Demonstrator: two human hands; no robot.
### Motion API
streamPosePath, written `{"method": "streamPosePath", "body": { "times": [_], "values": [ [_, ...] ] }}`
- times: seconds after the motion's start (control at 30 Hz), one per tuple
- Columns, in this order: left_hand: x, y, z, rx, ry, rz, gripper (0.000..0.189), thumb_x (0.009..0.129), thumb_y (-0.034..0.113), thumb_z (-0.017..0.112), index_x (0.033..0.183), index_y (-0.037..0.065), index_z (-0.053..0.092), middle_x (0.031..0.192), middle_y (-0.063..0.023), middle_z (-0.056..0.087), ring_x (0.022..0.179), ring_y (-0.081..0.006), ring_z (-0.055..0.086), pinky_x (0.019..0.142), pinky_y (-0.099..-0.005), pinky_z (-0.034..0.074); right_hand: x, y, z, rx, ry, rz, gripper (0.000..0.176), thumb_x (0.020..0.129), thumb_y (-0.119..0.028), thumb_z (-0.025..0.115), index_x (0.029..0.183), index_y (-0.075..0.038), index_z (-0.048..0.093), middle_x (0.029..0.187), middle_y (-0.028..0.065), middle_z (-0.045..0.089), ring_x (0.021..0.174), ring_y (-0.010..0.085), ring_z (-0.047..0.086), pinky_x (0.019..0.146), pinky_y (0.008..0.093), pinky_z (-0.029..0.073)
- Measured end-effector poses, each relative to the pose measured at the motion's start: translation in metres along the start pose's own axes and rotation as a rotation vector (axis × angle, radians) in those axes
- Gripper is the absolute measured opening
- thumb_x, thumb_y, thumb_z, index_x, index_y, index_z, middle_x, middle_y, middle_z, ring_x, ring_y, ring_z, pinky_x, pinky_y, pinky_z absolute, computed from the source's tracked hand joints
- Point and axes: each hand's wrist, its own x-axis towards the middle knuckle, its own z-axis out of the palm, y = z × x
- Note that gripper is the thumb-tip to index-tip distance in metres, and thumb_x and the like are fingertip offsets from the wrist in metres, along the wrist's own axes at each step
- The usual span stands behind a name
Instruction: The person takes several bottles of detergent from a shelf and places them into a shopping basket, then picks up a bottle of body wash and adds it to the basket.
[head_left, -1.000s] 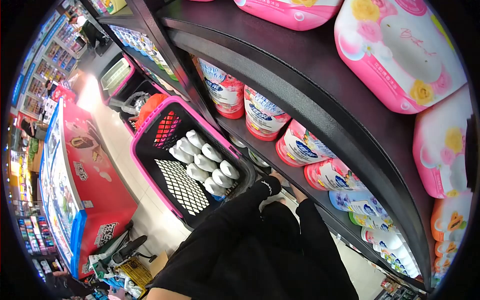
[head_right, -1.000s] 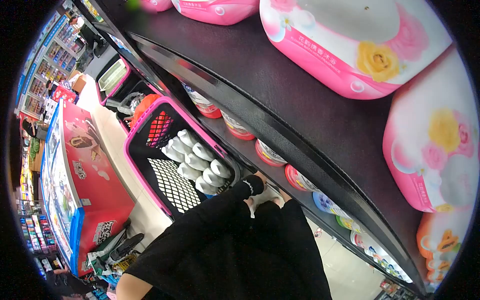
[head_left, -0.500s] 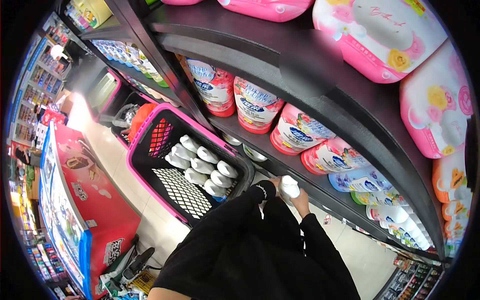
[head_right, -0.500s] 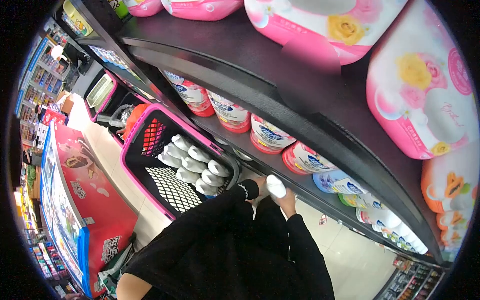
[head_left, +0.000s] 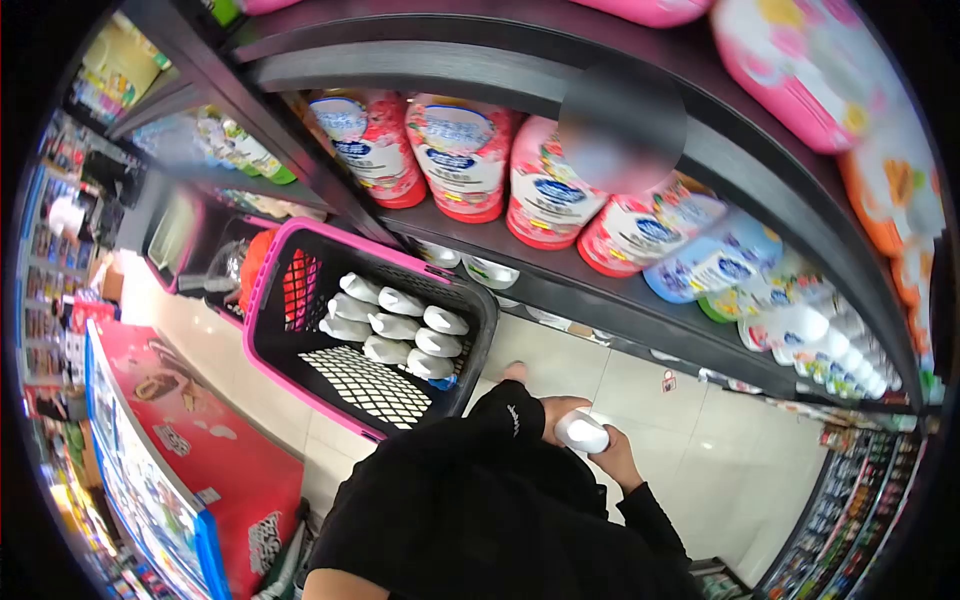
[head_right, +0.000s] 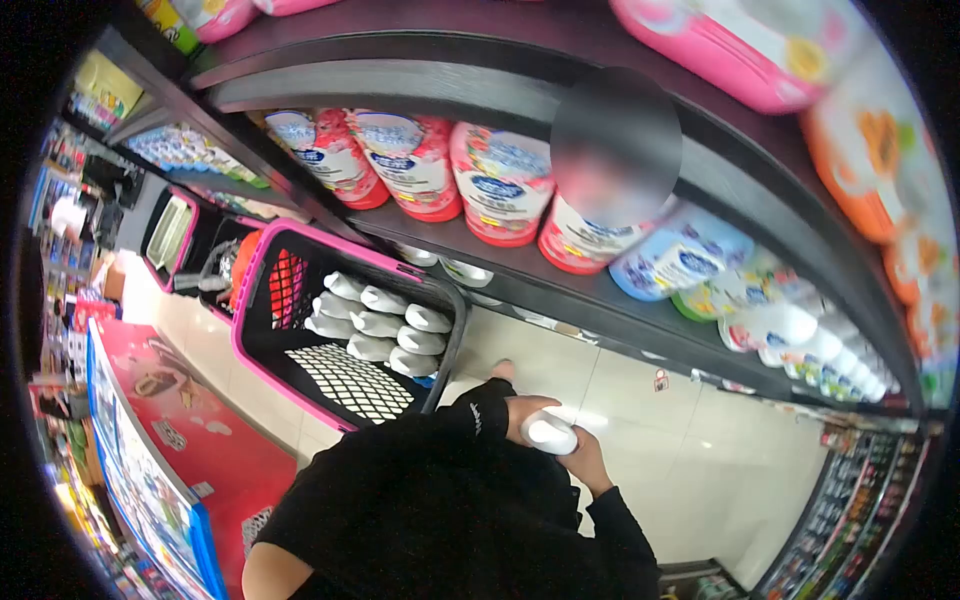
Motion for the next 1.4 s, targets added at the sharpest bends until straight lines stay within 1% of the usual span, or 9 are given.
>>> {"method": "streamPosePath", "body": {
  "times": [0.17, 0.23, 0.27, 0.33, 0.43, 0.7, 0.93, 1.0, 1.4],
  "values": [
    [-0.036, 0.072, 0.025, -0.051, -0.069, -0.023, 0.047, 0.057, 0.015, 0.068, 0.096, 0.004, 0.046, 0.091, -0.0123, 0.053, 0.087, -0.0246, 0.052, 0.075, -0.0319, 0.041, -0.061, 0.002, 0.011, 0.031, 0.049, 0.005, 0.02, 0.057, -0.008, 0.06, 0.073, -0.001, 0.051, 0.066, 0.0123, 0.054, 0.063, 0.0231, 0.054, 0.058, 0.0291, 0.042],
    [-0.049, 0.074, 0.047, 0.053, 0.023, 0.174, 0.052, 0.06, 0.017, 0.068, 0.103, 0.002, 0.043, 0.095, -0.0128, 0.052, 0.09, -0.0226, 0.051, 0.076, -0.0293, 0.041, -0.087, 0.008, 0.02, 0.125, 0.083, -0.054, 0.018, 0.058, -0.008, 0.06, 0.071, -0.001, 0.05, 0.065, 0.0112, 0.053, 0.061, 0.0213, 0.053, 0.057, 0.0281, 0.041],
    [-0.054, 0.077, 0.056, 0.065, -0.006, 0.175, 0.052, 0.06, 0.017, 0.068, 0.103, 0.002, 0.043, 0.095, -0.0128, 0.052, 0.09, -0.0226, 0.051, 0.076, -0.0293, 0.041, -0.102, 0.003, 0.02, 0.094, 0.098, -0.081, 0.018, 0.057, -0.006, 0.062, 0.07, -0.003, 0.05, 0.066, 0.0049, 0.054, 0.06, 0.0111, 0.05, 0.055, 0.0247, 0.04],
    [-0.063, 0.094, 0.072, 0.122, 0.115, 0.418, 0.056, 0.06, 0.017, 0.068, 0.106, 0.001, 0.041, 0.1, -0.0134, 0.05, 0.093, -0.0228, 0.05, 0.078, -0.0294, 0.04, -0.128, 0.001, 0.025, 0.112, 0.141, -0.082, 0.018, 0.057, -0.006, 0.062, 0.07, -0.002, 0.05, 0.066, 0.005, 0.054, 0.06, 0.0115, 0.05, 0.055, 0.0247, 0.04],
    [-0.079, 0.115, 0.093, 0.073, -0.023, 0.262, 0.058, 0.057, 0.016, 0.069, 0.106, 0.004, 0.042, 0.098, -0.0109, 0.052, 0.092, -0.0234, 0.051, 0.079, -0.0306, 0.04, -0.162, -0.006, 0.03, 0.143, 0.169, -0.086, 0.019, 0.056, -0.006, 0.062, 0.071, -0.002, 0.051, 0.064, 0.006, 0.053, 0.059, 0.0132, 0.051, 0.055, 0.0248, 0.04],
    [-0.135, 0.153, 0.123, 0.149, 0.054, 0.246, 0.054, 0.058, 0.016, 0.069, 0.104, 0.002, 0.046, 0.098, -0.0103, 0.053, 0.09, -0.0208, 0.053, 0.078, -0.0286, 0.04, -0.207, -0.033, 0.043, 0.098, 0.068, -0.154, 0.022, 0.057, -0.011, 0.062, 0.072, 0.0, 0.051, 0.067, 0.012, 0.054, 0.062, 0.0208, 0.054, 0.057, 0.0273, 0.041],
    [-0.193, 0.18, 0.106, 0.158, 0.139, 0.191, 0.059, 0.055, 0.019, 0.07, 0.105, 0.005, 0.044, 0.095, -0.0103, 0.054, 0.088, -0.0234, 0.053, 0.076, -0.0301, 0.043, -0.198, -0.076, 0.065, -0.048, 0.001, -0.37, 0.021, 0.053, -0.01, 0.062, 0.067, -0.001, 0.05, 0.06, 0.0112, 0.051, 0.057, 0.0226, 0.053, 0.052, 0.0272, 0.04],
    [-0.211, 0.183, 0.1, 0.183, 0.202, 0.196, 0.058, 0.055, 0.019, 0.07, 0.105, 0.005, 0.046, 0.095, -0.0103, 0.055, 0.087, -0.0226, 0.054, 0.074, -0.0291, 0.043, -0.192, -0.095, 0.073, -0.025, -0.077, -0.367, 0.021, 0.052, -0.011, 0.06, 0.066, -0.001, 0.049, 0.063, 0.0143, 0.051, 0.06, 0.0318, 0.049, 0.053, 0.0337, 0.039],
    [-0.328, 0.168, -0.013, 0.266, 0.389, 0.307, 0.058, 0.054, 0.021, 0.072, 0.101, 0.0, 0.047, 0.098, -0.0155, 0.053, 0.088, -0.0289, 0.053, 0.075, -0.0328, 0.044, -0.106, -0.217, 0.16, -0.113, -0.185, -0.563, 0.02, 0.054, -0.012, 0.062, 0.066, -0.003, 0.049, 0.063, 0.0121, 0.05, 0.061, 0.0305, 0.05, 0.057, 0.0349, 0.04]
  ]
}}
